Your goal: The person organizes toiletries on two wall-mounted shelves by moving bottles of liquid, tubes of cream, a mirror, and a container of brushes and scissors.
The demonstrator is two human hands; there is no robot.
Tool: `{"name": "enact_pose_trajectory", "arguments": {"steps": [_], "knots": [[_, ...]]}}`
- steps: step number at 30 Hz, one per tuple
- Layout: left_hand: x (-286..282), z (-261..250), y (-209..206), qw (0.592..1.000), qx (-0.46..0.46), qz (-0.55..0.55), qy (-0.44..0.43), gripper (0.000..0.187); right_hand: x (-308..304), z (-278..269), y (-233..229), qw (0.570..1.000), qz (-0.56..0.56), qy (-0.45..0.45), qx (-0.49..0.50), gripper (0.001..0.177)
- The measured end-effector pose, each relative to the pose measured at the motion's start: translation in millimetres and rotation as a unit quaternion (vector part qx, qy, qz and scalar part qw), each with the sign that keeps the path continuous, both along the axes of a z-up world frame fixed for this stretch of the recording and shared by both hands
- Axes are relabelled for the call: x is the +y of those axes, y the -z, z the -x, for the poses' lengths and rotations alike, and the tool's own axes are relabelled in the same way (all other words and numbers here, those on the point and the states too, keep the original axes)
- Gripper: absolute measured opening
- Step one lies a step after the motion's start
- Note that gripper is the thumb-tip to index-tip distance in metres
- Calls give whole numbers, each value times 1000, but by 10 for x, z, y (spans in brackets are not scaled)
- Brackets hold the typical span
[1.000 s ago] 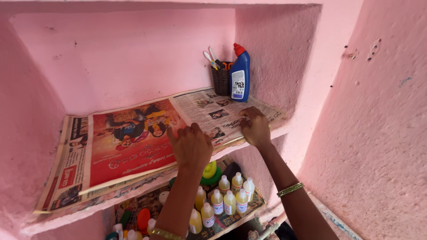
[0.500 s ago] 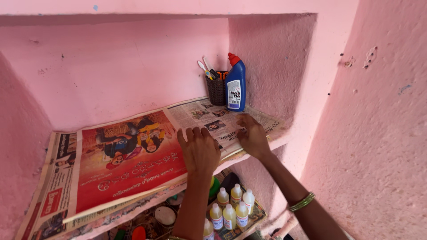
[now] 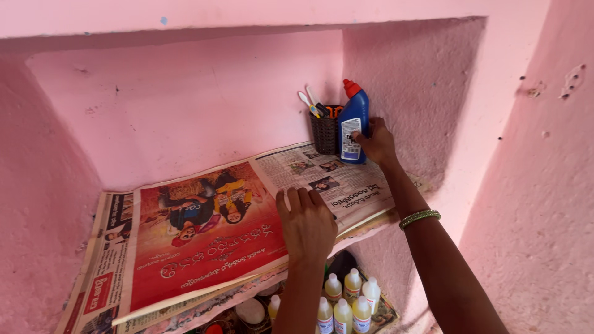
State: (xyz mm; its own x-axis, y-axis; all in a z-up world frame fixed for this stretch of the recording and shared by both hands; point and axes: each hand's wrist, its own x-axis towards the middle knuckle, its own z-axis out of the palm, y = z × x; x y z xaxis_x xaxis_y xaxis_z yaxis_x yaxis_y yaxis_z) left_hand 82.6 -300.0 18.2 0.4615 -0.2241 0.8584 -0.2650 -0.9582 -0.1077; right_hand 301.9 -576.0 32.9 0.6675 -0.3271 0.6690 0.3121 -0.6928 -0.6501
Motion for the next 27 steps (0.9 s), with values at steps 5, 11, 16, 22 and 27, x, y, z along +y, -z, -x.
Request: {"name": "enact_pose_trajectory", "arguments": {"steps": [5,11,16,22,27], "knots": [[7,-9,-11,1000,17,7,-1,23,111,29,11,999,8,8,30,55],[3,-15,-23,1000,27,12,-7,24,379,434,-203,997,10,73,5,42],[6,-4,-23,1000,22,11,-6,25,647,1139,-245,993,-84,-77,-27,31],[7,7,-17,1000,14,14,-2,23,953,1832,109,970,-140,-183,-82,26],[5,4,9,1000,1,19,0,23,1091,1911,309,962,-128,-196,-138,32]]}}
